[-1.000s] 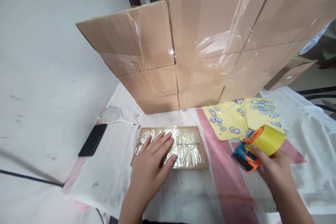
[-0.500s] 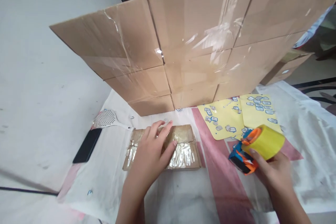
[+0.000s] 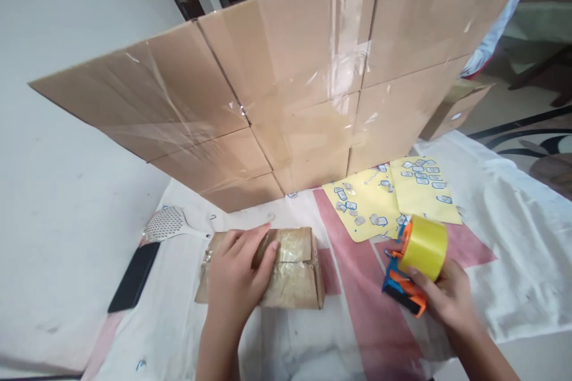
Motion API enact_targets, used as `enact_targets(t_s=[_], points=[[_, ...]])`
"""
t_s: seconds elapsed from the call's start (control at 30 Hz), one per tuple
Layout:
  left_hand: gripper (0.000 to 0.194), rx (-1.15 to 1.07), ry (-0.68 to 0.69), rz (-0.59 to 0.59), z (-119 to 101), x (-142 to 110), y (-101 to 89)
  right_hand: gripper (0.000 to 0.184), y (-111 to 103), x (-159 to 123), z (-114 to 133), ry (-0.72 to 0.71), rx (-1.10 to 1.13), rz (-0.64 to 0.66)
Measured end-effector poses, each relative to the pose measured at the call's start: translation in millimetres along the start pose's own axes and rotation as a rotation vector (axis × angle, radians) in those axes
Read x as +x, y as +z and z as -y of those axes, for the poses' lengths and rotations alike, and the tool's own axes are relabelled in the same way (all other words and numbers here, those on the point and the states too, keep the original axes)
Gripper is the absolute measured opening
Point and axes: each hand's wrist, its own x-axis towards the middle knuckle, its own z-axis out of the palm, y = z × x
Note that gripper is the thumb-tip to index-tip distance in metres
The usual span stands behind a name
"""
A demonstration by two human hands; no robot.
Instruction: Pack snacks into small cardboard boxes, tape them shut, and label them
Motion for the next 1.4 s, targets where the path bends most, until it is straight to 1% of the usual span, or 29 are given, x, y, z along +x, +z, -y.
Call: enact_targets(t_s=[0.07, 0.2, 0.27, 0.3, 0.33, 0.37, 0.4, 0.47, 0.5, 0.53, 0.57, 0.6, 0.63, 0.67, 0.7, 0.73, 0.8, 0.83, 0.87, 0.93, 0.97, 1.0, 1.03, 1.07, 1.13, 1.2, 1.3, 1.37, 1.4], points=[[0.031, 0.038, -0.024, 0.013, -0.7, -1.4, 1.1, 0.026, -0.3, 0.0, 0.3, -0.04, -0.03, 0.022], [0.036, 0.07, -0.145, 0.205, -6.0, 3.2, 2.7, 0.021, 0.6, 0.3, -2.6, -0.125, -0.043, 0.035], [0.036, 0.079, -0.214, 0.258, -8.2, 5.3, 0.1, 0.018, 1.7, 0.3, -1.1, -0.163, -0.033, 0.028], [0.035, 0.09, -0.248, 0.259, -9.4, 5.6, -2.9, 0.017, 2.2, 0.1, 0.3, -0.174, -0.028, 0.028], [0.035, 0.104, -0.272, 0.237, -11.4, 5.0, -7.1, 0.017, 2.7, -0.1, 1.7, -0.178, -0.021, 0.033], [0.034, 0.111, -0.28, 0.19, -14.8, 3.6, -12.1, 0.018, 2.9, -0.3, 2.6, -0.175, -0.011, 0.038], [0.033, 0.097, -0.271, 0.113, -20.7, 1.0, -17.2, 0.019, 2.9, -0.7, 2.4, -0.164, 0.002, 0.047], [0.023, -0.017, -0.209, -0.068, -41.9, -8.1, -23.9, 0.024, 2.2, -1.5, -1.9, -0.129, 0.028, 0.062], [0.016, -0.125, -0.156, -0.124, -57.7, -14.6, -23.1, 0.029, 1.5, -2.0, -6.1, -0.113, 0.043, 0.06], [0.011, -0.261, -0.099, -0.14, -76.3, -22.1, -18.3, 0.035, 0.8, -2.5, -10.9, -0.101, 0.058, 0.044], [0.012, -0.411, -0.024, -0.078, -96.6, -30.1, -9.2, 0.043, 0.1, -3.2, -16.0, -0.095, 0.074, 0.021], [0.014, -0.561, 0.078, 0.015, -117.0, -38.1, 4.1, 0.051, -0.4, -3.7, -20.5, -0.086, 0.1, -0.003], [0.014, -0.688, 0.162, 0.106, -136.0, -45.4, 20.6, 0.058, -0.6, -4.1, -23.8, -0.067, 0.138, -0.024], [0.014, -0.763, 0.201, 0.179, -152.1, -51.3, 39.0, 0.064, -0.4, -4.3, -25.5, -0.035, 0.186, -0.04], [0.015, -0.804, 0.192, 0.232, -164.2, -55.4, 57.5, 0.068, 0.1, -4.2, -25.3, 0.01, 0.238, -0.045], [0.02, -0.828, 0.115, 0.268, -171.9, -57.6, 74.7, 0.071, 1.0, -3.8, -23.5, 0.06, 0.288, -0.049], [0.031, -0.819, -0.09, 0.311, -174.3, -56.1, 100.8, 0.076, 3.5, -1.9, -16.7, 0.135, 0.35, -0.08], [0.037, -0.796, -0.178, 0.335, -170.8, -53.0, 108.9, 0.078, 4.9, -0.5, -13.0, 0.15, 0.36, -0.099], [0.042, -0.766, -0.233, 0.368, -165.8, -48.6, 114.1, 0.08, 6.3, 0.9, -10.0, 0.153, 0.365, -0.117], [0.047, -0.712, -0.259, 0.433, -155.7, -37.6, 118.0, 0.082, 8.4, 3.5, -6.7, 0.143, 0.377, -0.144], [0.044, -0.71, -0.238, 0.45, -152.7, -31.8, 118.0, 0.081, 9.0, 4.4, -6.6, 0.137, 0.385, -0.149], [0.036, -0.723, -0.209, 0.449, -151.7, -26.5, 117.6, 0.079, 9.3, 4.9, -7.2, 0.13, 0.399, -0.153], [0.027, -0.744, -0.179, 0.438, -152.8, -21.9, 117.1, 0.078, 9.2, 5.0, -8.2, 0.119, 0.416, -0.152], [0.021, -0.768, -0.15, 0.423, -155.5, -18.3, 117.0, 0.076, 8.9, 4.7, -9.5, 0.105, 0.437, -0.145], [0.02, -0.81, -0.103, 0.422, -164.0, -14.2, 119.0, 0.075, 7.4, 3.6, -12.1, 0.061, 0.473, -0.117], [0.016, -0.841, -0.093, 0.471, -172.3, -13.4, 124.0, 0.075, 4.9, 2.1, -13.8, -0.001, 0.454, -0.089], [0.017, -0.941, -0.101, 0.576, -178.0, -14.4, 133.8, 0.075, 1.1, 0.2, -13.9, -0.078, 0.323, -0.092], [0.017, -1.022, -0.123, 0.627, -178.0, -16.3, 137.3, 0.074, 0.5, -0.5, -11.9, -0.082, 0.284, -0.107], [0.017, -1.046, -0.138, 0.631, -177.9, -17.9, 137.2, 0.073, 1.3, -0.6, -10.5, -0.067, 0.294, -0.116]])
